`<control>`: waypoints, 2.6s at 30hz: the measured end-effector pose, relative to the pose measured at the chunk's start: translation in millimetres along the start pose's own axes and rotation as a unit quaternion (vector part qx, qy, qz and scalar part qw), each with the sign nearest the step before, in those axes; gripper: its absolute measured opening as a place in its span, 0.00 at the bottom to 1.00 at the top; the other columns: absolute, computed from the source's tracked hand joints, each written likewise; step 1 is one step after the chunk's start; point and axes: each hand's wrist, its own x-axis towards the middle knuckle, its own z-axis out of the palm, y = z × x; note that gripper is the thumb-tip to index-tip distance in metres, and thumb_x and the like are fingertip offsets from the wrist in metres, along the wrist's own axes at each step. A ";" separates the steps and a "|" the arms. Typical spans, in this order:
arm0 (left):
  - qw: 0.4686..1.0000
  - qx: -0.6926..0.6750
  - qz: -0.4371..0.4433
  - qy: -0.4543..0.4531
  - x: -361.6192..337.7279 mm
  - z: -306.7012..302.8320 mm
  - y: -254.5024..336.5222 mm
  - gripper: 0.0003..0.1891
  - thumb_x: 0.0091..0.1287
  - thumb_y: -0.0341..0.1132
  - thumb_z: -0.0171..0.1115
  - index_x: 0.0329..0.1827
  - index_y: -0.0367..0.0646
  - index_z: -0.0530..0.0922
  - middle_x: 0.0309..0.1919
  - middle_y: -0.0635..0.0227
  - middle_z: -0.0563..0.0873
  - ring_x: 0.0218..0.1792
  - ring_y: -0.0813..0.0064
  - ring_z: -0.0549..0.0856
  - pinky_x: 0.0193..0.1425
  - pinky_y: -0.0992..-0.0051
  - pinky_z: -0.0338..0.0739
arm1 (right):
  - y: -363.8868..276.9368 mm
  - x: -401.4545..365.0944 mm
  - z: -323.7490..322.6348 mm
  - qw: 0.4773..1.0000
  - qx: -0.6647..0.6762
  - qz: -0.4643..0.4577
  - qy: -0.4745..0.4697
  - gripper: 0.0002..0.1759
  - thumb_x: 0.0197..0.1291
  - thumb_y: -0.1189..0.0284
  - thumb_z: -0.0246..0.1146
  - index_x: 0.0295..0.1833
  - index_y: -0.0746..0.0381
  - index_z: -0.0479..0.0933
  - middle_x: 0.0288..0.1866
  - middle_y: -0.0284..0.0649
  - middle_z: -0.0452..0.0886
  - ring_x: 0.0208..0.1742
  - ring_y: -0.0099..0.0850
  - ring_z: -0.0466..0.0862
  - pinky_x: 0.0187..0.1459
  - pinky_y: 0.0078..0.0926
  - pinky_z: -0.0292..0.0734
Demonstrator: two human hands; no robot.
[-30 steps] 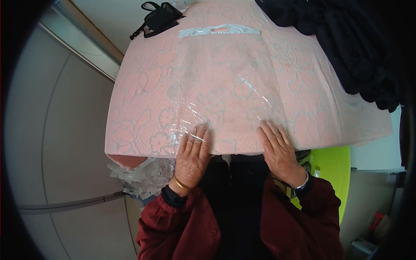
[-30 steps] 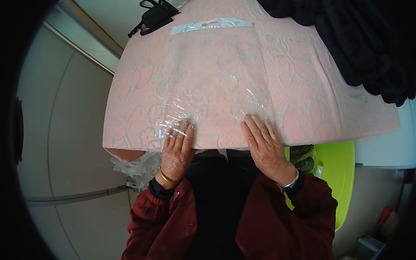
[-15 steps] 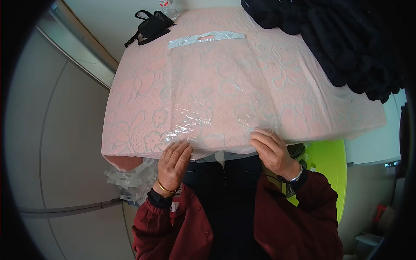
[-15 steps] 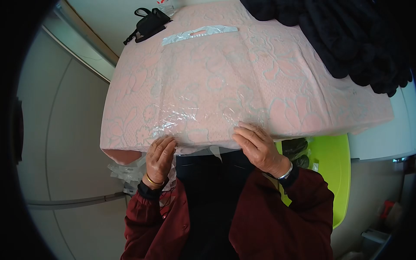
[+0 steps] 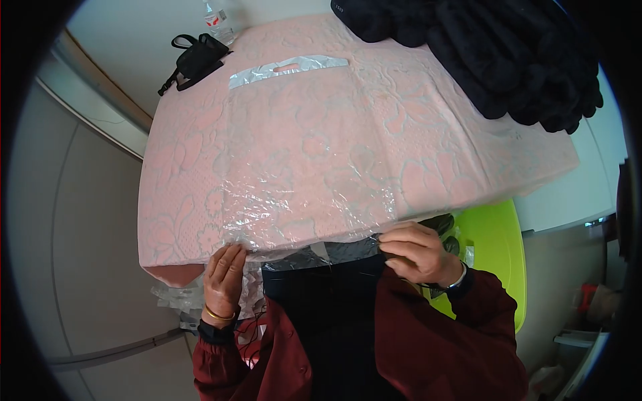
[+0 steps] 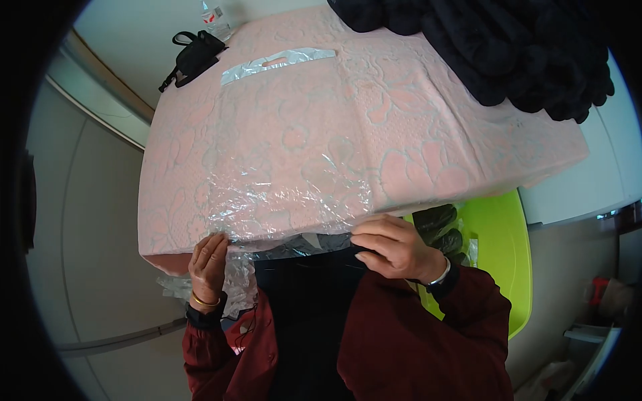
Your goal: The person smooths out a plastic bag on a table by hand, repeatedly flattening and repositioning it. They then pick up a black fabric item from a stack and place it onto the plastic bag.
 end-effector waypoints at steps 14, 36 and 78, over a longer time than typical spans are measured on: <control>0.992 -0.122 -0.004 0.002 79.4 -6.6 59.0 0.24 0.64 0.46 0.71 0.52 0.34 0.81 0.51 0.52 0.84 0.53 0.51 0.82 0.58 0.56 0.76 | 8.3 68.4 30.2 0.988 -0.136 0.059 -0.046 0.34 0.57 0.64 0.73 0.67 0.67 0.73 0.71 0.56 0.70 0.75 0.53 0.68 0.74 0.50 0.64; 0.984 0.043 -0.097 -0.139 47.6 23.4 -4.4 0.44 0.62 0.52 0.68 0.75 0.32 0.65 0.76 0.48 0.67 0.78 0.50 0.66 0.81 0.49 0.56 | 35.9 28.4 40.9 0.934 -0.326 0.063 -0.128 0.40 0.58 0.76 0.67 0.76 0.71 0.61 0.78 0.54 0.65 0.80 0.47 0.64 0.80 0.47 0.55; 0.991 0.000 -0.065 -0.115 59.5 40.6 31.2 0.55 0.64 0.74 0.50 0.76 0.27 0.62 0.77 0.43 0.65 0.78 0.45 0.63 0.81 0.48 0.53 | 25.8 32.1 27.3 0.946 -0.235 0.160 -0.156 0.61 0.42 0.64 0.80 0.79 0.73 0.53 0.82 0.57 0.55 0.84 0.51 0.55 0.81 0.52 0.48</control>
